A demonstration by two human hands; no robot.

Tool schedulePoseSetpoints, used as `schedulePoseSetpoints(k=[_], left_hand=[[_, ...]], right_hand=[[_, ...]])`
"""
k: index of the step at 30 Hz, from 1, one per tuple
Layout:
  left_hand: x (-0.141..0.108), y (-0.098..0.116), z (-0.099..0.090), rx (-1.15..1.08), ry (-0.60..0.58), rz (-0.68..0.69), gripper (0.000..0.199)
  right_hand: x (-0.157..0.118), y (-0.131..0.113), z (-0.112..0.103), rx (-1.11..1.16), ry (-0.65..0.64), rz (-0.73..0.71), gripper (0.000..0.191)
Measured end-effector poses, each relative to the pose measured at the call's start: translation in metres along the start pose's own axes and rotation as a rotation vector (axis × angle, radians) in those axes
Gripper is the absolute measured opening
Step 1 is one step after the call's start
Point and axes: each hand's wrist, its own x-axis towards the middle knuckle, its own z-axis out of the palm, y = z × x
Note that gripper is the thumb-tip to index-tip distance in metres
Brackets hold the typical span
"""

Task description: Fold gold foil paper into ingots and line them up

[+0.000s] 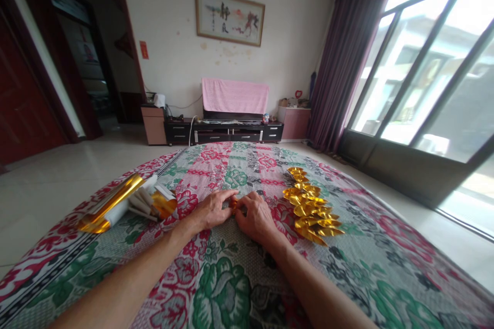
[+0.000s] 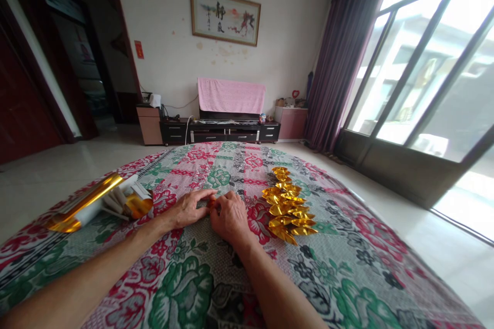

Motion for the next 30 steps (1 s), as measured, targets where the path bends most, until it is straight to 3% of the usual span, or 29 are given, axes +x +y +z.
schedulePoseSetpoints(k=[16,30], left_hand=[[0.002,-0.001,0.004,-0.088,-0.017,-0.016,0.051],[0.003,-0.004,0.006,-0.091,0.003,-0.005,0.052]], right_hand=[[0.001,0.011,-0.006,-0.018,-0.066,0.086,0.02],[-0.003,0.005,-0.003,-0.038,0.011,0.095,0.013]])
